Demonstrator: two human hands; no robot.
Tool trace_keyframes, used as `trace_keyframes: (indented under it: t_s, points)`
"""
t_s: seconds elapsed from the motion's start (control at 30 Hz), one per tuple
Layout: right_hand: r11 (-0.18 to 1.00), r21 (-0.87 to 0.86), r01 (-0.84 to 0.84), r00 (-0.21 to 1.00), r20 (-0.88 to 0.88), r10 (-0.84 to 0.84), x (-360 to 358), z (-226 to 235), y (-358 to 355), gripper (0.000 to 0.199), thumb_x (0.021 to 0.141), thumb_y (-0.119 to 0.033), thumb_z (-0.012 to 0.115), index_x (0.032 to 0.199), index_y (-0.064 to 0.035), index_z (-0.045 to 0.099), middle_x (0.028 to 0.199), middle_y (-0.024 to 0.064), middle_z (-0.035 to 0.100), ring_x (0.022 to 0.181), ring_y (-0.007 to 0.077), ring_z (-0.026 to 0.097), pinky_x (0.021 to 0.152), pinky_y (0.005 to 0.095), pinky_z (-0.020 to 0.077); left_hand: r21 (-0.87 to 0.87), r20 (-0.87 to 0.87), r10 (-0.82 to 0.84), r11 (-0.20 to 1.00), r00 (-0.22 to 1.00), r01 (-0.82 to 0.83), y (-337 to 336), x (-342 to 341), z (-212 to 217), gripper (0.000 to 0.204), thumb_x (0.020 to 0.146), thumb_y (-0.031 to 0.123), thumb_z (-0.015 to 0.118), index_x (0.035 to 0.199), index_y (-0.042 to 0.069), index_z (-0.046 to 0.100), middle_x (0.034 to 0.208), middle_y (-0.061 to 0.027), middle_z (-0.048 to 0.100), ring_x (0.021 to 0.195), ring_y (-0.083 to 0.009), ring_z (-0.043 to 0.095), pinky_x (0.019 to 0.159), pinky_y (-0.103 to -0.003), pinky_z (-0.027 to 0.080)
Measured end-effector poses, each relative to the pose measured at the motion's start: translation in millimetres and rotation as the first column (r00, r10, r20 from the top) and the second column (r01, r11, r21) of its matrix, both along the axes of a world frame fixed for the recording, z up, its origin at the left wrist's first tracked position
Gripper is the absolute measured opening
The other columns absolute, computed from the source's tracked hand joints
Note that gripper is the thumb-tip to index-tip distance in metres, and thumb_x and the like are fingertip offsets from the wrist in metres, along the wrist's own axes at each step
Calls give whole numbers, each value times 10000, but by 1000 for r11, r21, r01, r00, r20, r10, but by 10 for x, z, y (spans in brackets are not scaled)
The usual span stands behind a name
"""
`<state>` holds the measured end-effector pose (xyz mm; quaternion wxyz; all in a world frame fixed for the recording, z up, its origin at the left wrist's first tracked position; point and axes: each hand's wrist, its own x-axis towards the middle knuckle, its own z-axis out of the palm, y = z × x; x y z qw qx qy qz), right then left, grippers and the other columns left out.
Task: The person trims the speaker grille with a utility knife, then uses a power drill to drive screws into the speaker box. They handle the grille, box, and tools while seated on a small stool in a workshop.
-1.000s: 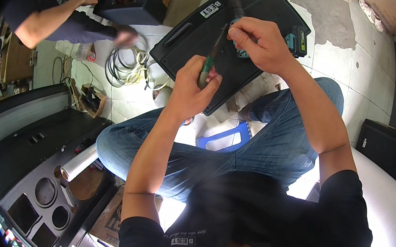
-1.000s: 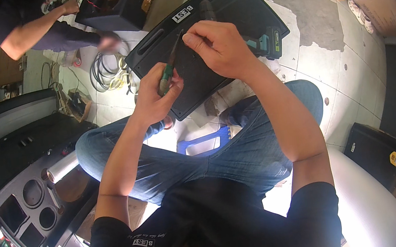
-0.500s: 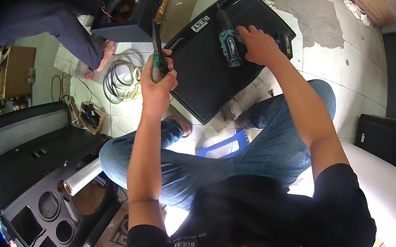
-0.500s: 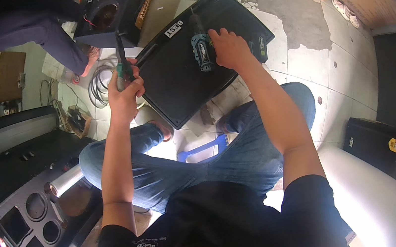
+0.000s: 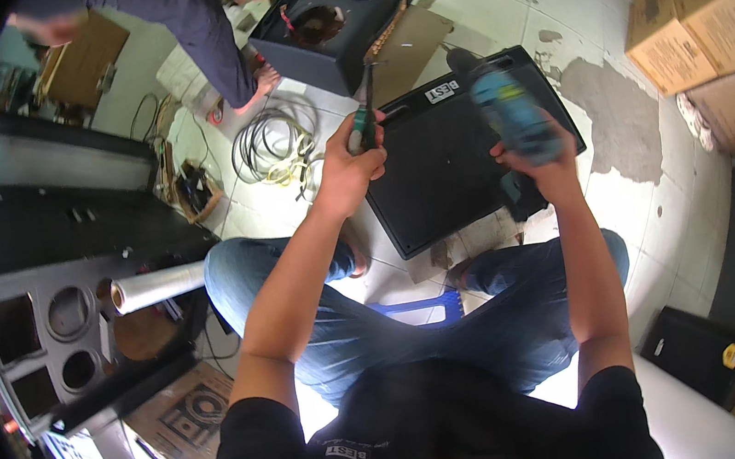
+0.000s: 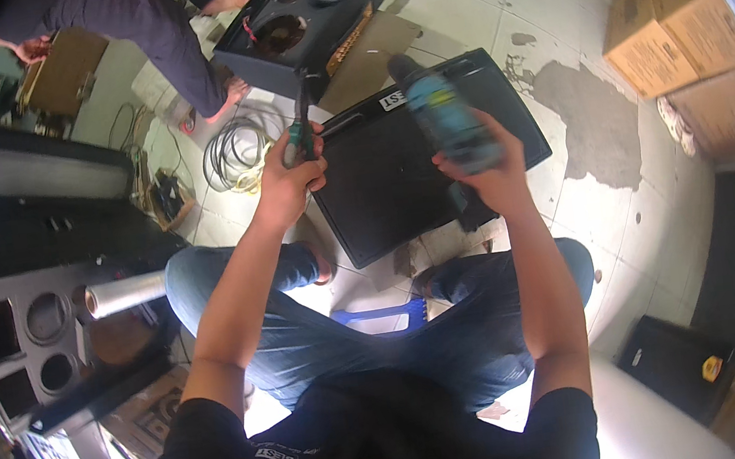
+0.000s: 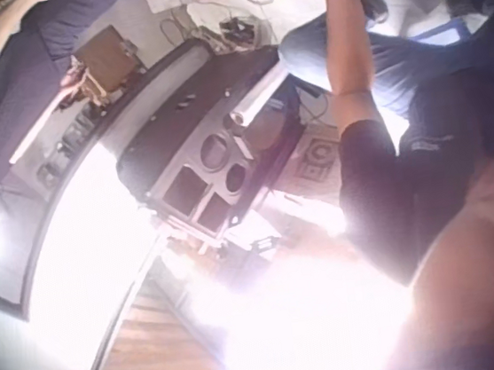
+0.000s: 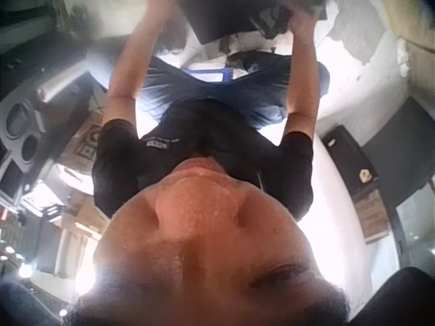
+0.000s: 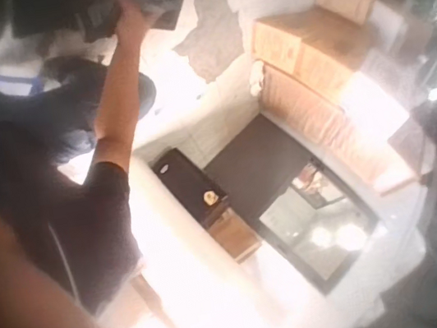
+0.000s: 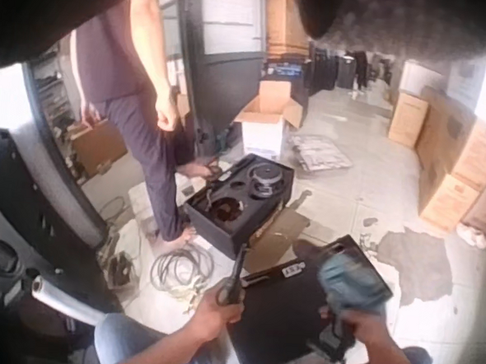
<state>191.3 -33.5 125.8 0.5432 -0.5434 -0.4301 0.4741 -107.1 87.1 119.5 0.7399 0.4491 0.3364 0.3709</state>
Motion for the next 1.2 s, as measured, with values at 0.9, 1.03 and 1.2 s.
trace_keyframes:
  t_s: [0.9,1.03,1.2]
  points:
    - [981,-20,192,878,-443,-180,-215,-4,25,430,831,-123,763,1196,52,619,970,184,703,712,290,723,613,402,642,207,-155,-62,974,986,93,126,-157,125,464,836,-80,591,1286,31,586,987,-3,534,775,-76,523,630,-244,425]
    - [981,-12,191,880,-442,-177,-197,-6,31,416,836,-115,765,1194,44,625,971,178,707,716,281,725,615,395,642,169,-136,-39,984,990,62,114,-147,128,545,756,-109,584,1288,8,574,1014,-21,507,742,-85,509,629,-242,393]
    - [980,-8,199,882,-433,-183,-181,-17,16,410,843,-113,764,1196,42,625,979,175,707,717,282,726,613,392,642,237,-197,-39,968,980,87,124,-142,96,552,742,-114,568,1279,14,579,1019,-18,512,761,-82,512,634,-243,400]
